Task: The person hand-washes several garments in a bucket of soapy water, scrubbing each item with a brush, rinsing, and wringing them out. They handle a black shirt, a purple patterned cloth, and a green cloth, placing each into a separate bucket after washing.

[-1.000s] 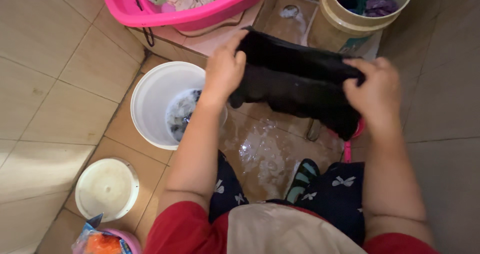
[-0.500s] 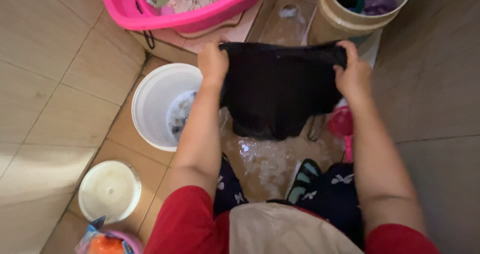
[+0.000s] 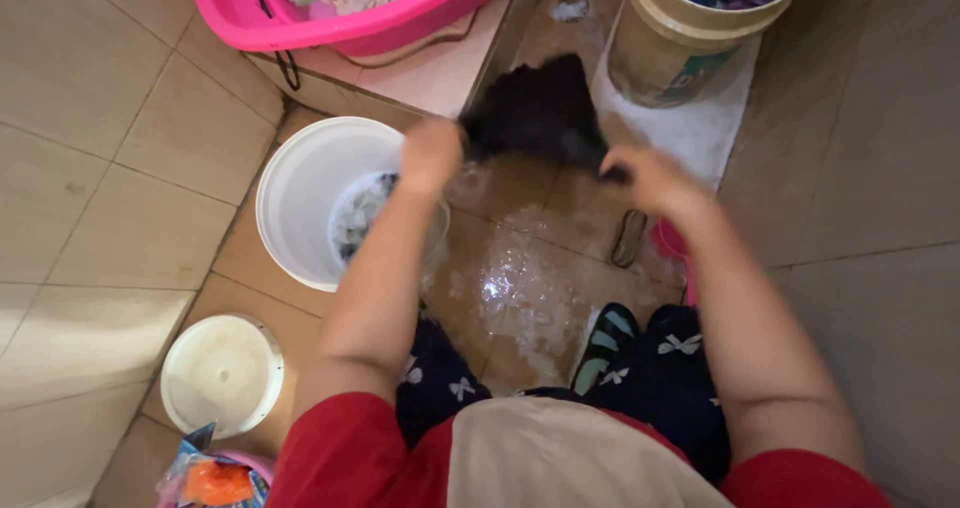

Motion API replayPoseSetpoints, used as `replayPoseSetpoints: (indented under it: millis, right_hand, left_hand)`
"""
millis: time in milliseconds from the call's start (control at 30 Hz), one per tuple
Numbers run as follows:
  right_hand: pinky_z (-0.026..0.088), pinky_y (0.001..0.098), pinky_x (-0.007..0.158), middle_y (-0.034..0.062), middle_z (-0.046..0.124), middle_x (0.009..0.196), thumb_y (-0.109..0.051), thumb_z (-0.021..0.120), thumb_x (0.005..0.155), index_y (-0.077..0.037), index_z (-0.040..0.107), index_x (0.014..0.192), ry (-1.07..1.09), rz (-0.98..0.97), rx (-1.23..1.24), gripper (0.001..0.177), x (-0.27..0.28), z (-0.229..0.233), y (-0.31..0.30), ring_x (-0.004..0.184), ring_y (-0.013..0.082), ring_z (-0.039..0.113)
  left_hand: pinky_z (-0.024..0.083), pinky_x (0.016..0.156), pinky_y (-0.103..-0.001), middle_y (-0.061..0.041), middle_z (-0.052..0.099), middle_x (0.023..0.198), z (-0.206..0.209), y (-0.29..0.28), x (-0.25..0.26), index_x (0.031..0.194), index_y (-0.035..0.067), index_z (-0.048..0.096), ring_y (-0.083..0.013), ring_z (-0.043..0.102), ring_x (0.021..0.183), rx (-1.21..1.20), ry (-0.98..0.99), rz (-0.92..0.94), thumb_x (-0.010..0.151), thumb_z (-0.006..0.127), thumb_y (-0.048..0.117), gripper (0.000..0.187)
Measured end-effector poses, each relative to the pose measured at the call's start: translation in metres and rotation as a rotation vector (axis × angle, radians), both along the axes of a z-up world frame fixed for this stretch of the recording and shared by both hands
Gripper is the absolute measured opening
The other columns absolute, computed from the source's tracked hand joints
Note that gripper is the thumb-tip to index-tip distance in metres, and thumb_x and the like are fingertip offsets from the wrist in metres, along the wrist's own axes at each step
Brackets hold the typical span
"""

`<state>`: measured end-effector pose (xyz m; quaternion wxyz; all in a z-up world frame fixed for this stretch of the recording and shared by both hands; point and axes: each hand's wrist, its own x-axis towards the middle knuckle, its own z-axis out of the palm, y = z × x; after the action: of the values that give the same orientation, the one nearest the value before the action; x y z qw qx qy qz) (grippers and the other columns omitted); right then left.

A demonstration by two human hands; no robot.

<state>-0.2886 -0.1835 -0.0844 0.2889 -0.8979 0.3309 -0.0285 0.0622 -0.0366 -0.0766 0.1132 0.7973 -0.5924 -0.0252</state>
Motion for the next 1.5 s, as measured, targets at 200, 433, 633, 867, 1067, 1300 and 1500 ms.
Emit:
replayPoseSetpoints:
  millis: [200,433,633,867,1067,1300,1500]
  right_hand:
    - [0.057,0.0471,0.102,0.0135,0.060,0.140,-0.028,0.083,0.073,-0.029,0.045,0.153,0.937,0.250,0.528,0.089,0.059,-0.174,0.078,0.121,0.0381,0.069]
    - [0.049,0.0461,0.107,0.0252,0.065,0.136,-0.022,0.069,0.082,-0.013,0.057,0.145,0.473,-0.385,0.255,0.065,0.033,-0.243,0.047,0.126,0.0411,0.061]
    - [0.048,0.0464,0.106,0.0247,0.060,0.136,-0.020,0.073,0.080,-0.007,0.046,0.144,0.087,-0.974,0.042,0.070,-0.018,-0.286,0.049,0.126,0.0426,0.059]
    - [0.041,0.0497,0.108,0.0319,0.046,0.143,-0.013,0.077,0.081,-0.014,0.018,0.161,0.165,-0.998,0.081,0.099,-0.027,-0.319,0.025,0.130,0.0475,0.050]
    - [0.040,0.0510,0.111,0.0361,0.043,0.145,-0.016,0.074,0.089,-0.008,0.015,0.163,-0.071,-1.142,-0.119,0.095,-0.021,-0.364,-0.013,0.132,0.0514,0.048]
    - [0.042,0.0530,0.108,0.0328,0.052,0.134,-0.017,0.068,0.095,-0.005,0.016,0.163,-0.080,-1.184,-0.194,0.086,-0.027,-0.390,-0.053,0.122,0.0489,0.054]
    - [0.040,0.0517,0.112,0.0374,0.041,0.145,-0.013,0.064,0.093,-0.006,0.020,0.163,0.137,-1.095,-0.115,0.082,-0.033,-0.388,-0.048,0.130,0.0523,0.049]
  left_hand:
    - [0.056,0.088,-0.054,-0.011,0.068,0.128,-0.181,0.028,-0.084,0.119,0.010,0.074,-0.0325,0.067,0.116,0.759,-0.051,0.044,0.095,0.057,0.022,0.032]
    - [0.055,0.099,-0.044,-0.014,0.070,0.130,-0.236,0.056,-0.118,0.127,0.016,0.072,-0.0331,0.067,0.121,0.678,0.404,0.120,0.086,0.072,0.033,0.044]
    - [0.042,0.112,-0.050,-0.014,0.045,0.155,-0.268,0.047,-0.124,0.151,0.025,0.047,-0.0360,0.045,0.140,0.498,0.575,0.308,0.081,0.078,0.043,0.078]
    - [0.018,0.120,-0.066,-0.016,0.003,0.171,-0.315,-0.005,-0.114,0.162,0.033,0.023,-0.0477,0.010,0.153,0.586,0.553,0.406,0.078,0.079,0.055,0.103]
    - [0.001,0.121,-0.069,-0.020,-0.038,0.164,-0.310,-0.023,-0.108,0.161,0.040,-0.020,-0.0478,-0.029,0.151,0.997,0.588,0.359,0.065,0.087,0.067,0.146]
    - [-0.001,0.119,-0.073,-0.020,-0.041,0.162,-0.310,-0.012,-0.117,0.159,0.043,-0.026,-0.0500,-0.032,0.150,0.955,0.502,0.325,0.059,0.093,0.063,0.156]
    - [0.000,0.120,-0.073,-0.020,-0.042,0.161,-0.309,-0.015,-0.118,0.157,0.044,-0.027,-0.0496,-0.033,0.149,1.013,0.472,0.331,0.059,0.092,0.064,0.156]
